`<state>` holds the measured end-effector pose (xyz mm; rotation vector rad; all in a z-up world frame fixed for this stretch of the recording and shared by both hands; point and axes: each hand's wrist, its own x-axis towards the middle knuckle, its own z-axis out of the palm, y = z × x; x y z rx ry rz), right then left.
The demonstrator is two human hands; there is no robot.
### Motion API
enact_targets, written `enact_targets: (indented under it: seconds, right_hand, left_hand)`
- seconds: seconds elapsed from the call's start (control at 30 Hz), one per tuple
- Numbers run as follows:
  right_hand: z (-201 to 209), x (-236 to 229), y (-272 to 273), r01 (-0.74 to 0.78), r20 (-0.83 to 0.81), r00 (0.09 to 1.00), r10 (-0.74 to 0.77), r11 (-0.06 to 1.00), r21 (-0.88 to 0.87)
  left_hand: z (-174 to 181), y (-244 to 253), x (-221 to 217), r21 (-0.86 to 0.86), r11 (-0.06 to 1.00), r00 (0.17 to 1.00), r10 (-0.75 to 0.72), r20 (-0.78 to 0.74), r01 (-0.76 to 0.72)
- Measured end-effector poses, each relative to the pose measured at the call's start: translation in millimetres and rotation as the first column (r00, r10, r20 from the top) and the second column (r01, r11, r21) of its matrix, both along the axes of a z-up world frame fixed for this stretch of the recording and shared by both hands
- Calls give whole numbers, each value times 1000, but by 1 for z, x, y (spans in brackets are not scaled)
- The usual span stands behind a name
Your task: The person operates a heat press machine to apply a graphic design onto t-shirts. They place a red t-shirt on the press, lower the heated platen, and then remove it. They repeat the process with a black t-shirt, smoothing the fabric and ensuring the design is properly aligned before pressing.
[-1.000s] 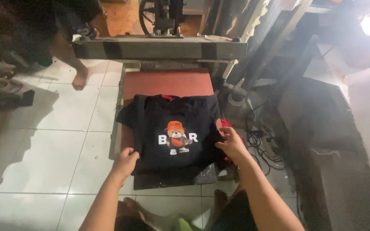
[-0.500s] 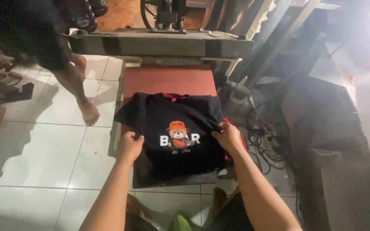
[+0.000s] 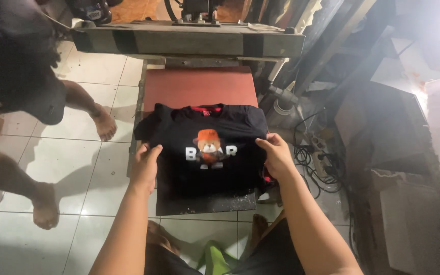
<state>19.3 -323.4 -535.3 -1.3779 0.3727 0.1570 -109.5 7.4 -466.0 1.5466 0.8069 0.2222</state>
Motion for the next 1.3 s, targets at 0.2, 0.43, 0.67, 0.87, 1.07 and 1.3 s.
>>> enact_targets:
  seconds: [0.2,0.43,0.67,0.87,1.07,1.3]
  right_hand:
    - [17,-8,-5,-39,57,998,41,999,-38]
    - [-10,-14,-18,-256,94,958,269,958,-133]
    - [-4,-19,-10,-124,121,979,163,953,-276]
    - [-9,-20,-29,-227,-35,952,303,624,-747]
    - [3,-6,-17,-232,-116,924,365,290,-929]
    - [51,-20,28,-162,-80,822,565,96,-982]
  left_hand:
    - [-53,21,1,32,999,1000,-6,23,5]
    - [-65,24,-7,64,995,989,-62,-133,71]
    - [-62,29,-3,228,954,978,-169,-123,194]
    - [-50,25,-20,330,926,975,-127,-179,182]
    - [-52,27,-6,533,769,920,-180,-349,353]
    - [-61,18,28,755,475,892,-240,-384,453]
